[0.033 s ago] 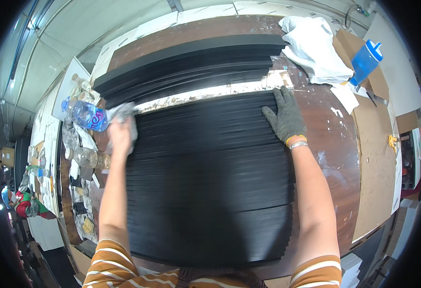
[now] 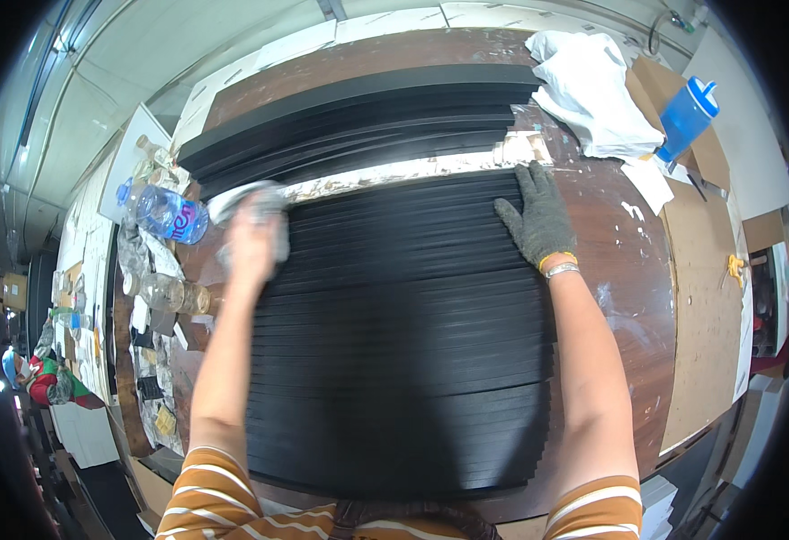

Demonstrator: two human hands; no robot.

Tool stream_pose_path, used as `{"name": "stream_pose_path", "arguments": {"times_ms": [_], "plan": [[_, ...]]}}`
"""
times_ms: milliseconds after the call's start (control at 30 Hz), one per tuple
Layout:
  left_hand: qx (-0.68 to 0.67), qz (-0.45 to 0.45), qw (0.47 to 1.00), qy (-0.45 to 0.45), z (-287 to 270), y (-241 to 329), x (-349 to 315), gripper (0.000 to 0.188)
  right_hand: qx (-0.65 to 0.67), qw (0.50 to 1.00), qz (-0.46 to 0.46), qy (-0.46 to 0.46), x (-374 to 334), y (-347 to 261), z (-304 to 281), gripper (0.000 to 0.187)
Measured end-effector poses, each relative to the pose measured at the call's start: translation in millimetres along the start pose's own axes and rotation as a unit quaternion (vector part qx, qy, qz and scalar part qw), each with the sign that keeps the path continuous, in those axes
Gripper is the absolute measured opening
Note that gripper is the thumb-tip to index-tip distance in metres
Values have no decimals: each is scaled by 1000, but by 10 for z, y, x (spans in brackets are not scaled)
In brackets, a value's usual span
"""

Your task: The person wipes a stack of black ribbed panels with a cloth, then walks to retrieve additional panels and returns to continue wiping. The person uses a sponge to scrub the panels and finishes by wiping them again with a cloth.

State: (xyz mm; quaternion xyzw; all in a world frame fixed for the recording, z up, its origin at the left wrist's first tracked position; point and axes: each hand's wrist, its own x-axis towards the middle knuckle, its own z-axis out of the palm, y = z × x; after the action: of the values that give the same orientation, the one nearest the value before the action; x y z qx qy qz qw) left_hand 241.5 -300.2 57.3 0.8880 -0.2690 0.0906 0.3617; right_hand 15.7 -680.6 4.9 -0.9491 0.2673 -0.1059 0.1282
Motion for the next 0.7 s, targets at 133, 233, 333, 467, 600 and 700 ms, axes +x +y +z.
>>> {"name": "stream_pose_path", "arguments": {"times_ms": [133, 233, 333, 467, 600, 700], "plan": [[85, 223, 952, -191, 535, 178, -330, 52, -7, 1000, -1, 1, 5, -16, -24, 74], [82, 30, 990, -113, -7, -566, -383, 49, -10, 1000, -1, -3, 13, 13, -19, 75], [-27, -185, 982, 22, -455, -1223, -332, 33, 23, 1000, 3, 3, 8, 40, 3, 76], [-327, -358, 869, 98, -429, -1514, -244, 31, 66, 997, 27, 1, 13, 67, 27, 78], [-337, -382, 857, 77, -388, -1313, -137, 41, 56, 998, 14, 6, 30, 69, 32, 80], [-217, -326, 919, 39, -459, -924, -92, 38, 36, 999, 29, -8, 34, 48, 15, 79]]}}
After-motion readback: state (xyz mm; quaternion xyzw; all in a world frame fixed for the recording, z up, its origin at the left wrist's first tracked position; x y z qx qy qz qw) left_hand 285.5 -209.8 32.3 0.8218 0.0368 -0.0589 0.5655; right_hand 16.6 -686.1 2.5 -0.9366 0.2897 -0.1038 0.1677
